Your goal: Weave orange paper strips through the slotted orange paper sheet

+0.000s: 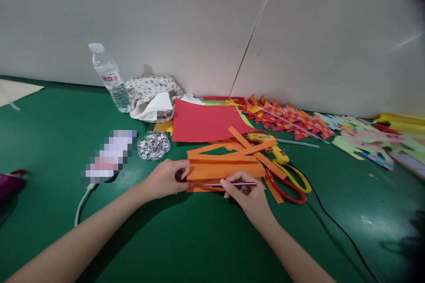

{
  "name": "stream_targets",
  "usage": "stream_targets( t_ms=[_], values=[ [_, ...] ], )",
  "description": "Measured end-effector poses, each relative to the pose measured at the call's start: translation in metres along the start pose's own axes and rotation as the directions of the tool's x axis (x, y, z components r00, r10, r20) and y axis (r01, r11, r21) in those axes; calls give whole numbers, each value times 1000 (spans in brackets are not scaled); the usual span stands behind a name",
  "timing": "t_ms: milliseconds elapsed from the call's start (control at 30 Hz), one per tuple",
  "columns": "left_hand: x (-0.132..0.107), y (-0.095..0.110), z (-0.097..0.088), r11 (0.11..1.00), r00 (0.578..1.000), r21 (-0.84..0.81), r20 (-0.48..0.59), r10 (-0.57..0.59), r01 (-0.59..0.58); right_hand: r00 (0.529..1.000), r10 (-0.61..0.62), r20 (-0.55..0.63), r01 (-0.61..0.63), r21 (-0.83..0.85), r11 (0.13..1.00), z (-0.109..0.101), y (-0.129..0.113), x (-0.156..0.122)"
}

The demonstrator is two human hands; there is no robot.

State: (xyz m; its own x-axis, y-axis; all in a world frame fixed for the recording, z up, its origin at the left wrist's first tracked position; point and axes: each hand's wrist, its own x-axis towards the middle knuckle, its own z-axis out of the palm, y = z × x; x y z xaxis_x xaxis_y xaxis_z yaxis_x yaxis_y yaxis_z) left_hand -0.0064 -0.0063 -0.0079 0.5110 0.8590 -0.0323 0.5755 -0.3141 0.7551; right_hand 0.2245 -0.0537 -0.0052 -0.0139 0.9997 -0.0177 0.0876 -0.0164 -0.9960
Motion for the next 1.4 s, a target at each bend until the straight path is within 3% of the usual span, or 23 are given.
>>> stream_targets(
  t_ms=[400, 600, 767, 1167, 1400],
  values=[
    [0, -1, -1, 1000, 1000, 0, 9, -9, 9, 1000, 16, -20, -17, -83, 996, -1, 0, 0],
    [0, -2, 0, 1000, 1000, -18, 9, -10, 11, 992, -71, -107, 67, -40, 997, -8, 4, 3],
    [0, -3, 0, 1000, 1000, -24, 12, -4, 4, 991, -57, -118, 65, 66, 996, -10, 6, 3],
    [-1, 1, -1, 998, 999, -67, 35, -16, 18, 968, -172, -183, 183, 43, 982, -30, 8, 5],
    [1, 0, -1, 1000, 1000, 29, 4, 2, -2, 956, -184, -228, 200, 46, 979, -32, 6, 5]
  ],
)
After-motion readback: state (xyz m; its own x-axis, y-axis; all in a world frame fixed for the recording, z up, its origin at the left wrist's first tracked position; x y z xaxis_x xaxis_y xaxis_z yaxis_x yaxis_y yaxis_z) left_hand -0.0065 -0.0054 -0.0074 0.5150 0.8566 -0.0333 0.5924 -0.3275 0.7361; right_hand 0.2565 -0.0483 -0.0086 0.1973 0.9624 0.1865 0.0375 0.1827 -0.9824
